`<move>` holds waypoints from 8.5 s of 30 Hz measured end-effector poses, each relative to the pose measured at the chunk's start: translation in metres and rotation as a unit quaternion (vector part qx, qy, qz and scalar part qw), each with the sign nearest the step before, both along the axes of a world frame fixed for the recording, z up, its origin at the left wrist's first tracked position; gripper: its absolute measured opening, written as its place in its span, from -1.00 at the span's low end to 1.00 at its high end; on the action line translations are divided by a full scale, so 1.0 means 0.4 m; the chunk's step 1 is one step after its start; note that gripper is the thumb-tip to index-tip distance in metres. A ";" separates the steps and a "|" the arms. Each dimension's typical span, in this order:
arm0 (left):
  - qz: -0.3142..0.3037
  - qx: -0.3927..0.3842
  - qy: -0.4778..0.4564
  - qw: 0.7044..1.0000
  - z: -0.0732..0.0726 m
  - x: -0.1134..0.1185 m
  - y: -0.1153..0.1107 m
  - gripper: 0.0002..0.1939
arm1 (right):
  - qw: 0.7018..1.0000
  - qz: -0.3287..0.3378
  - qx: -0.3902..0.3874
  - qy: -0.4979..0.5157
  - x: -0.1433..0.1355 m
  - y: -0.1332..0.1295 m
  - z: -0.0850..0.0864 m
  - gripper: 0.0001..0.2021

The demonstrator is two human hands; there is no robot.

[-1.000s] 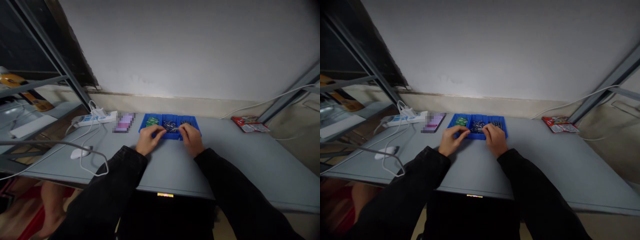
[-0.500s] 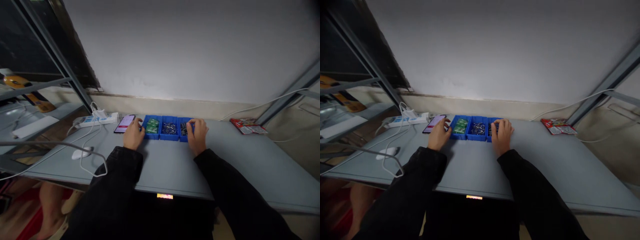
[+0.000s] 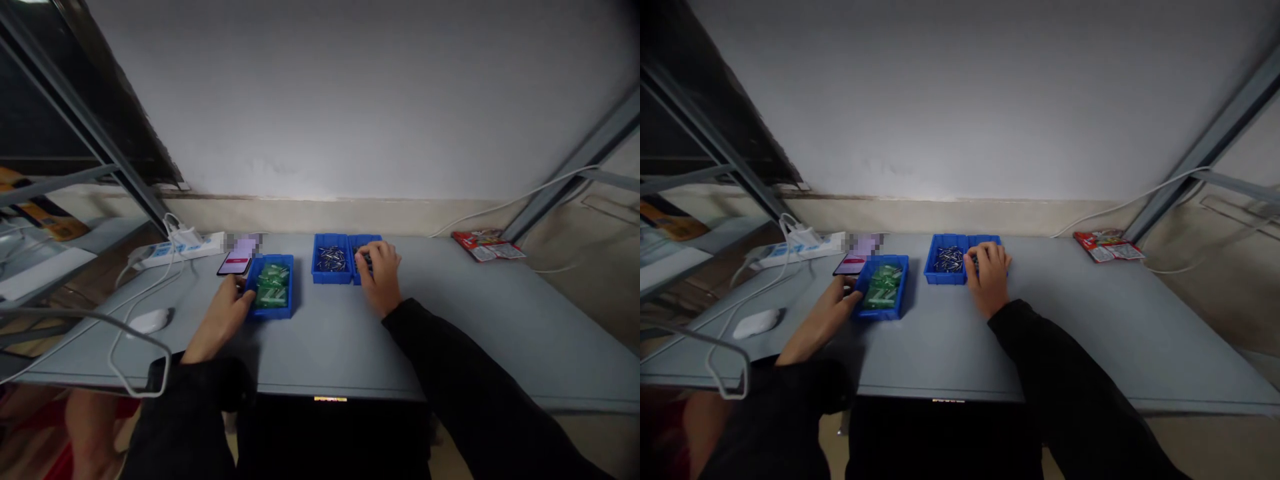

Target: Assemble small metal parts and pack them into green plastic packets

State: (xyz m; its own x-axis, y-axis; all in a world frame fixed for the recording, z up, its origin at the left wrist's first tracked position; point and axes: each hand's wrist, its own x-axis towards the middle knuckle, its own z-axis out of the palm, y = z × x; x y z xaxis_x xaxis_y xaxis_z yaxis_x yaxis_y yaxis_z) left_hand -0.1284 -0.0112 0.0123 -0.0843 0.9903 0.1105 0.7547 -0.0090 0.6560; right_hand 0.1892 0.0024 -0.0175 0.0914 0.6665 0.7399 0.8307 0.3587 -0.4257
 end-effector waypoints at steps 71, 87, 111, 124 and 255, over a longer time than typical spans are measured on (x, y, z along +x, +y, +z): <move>0.028 0.086 -0.085 0.992 0.029 0.021 -0.010 -0.41 | 0.870 0.408 -0.088 -0.263 -0.083 -0.132 -0.004 -0.55; 0.021 0.040 -0.300 0.953 -0.118 0.114 0.242 -0.58 | 0.874 0.406 -0.097 -0.248 -0.086 -0.133 -0.003 -0.53; -0.364 0.192 0.220 0.884 -0.029 0.179 0.129 -0.68 | 0.967 0.136 -0.069 -0.204 0.049 0.004 -0.024 -0.81; -0.299 0.227 0.177 0.910 0.010 0.185 0.053 -0.59 | 0.969 0.177 -0.048 -0.163 0.070 0.009 -0.024 -0.78; -0.064 0.241 0.099 0.963 -0.050 0.080 0.296 -0.66 | 0.975 0.221 -0.012 -0.008 -0.032 -0.016 0.003 -0.79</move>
State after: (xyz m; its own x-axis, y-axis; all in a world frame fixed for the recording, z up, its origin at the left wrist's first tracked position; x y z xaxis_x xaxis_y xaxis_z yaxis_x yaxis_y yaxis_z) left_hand -0.0963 0.1073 -0.0079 0.1050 0.8210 0.5612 0.8373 -0.3775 0.3956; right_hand 0.1764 -0.0039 -0.0165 -0.2199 0.6559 0.7221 0.6036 0.6730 -0.4275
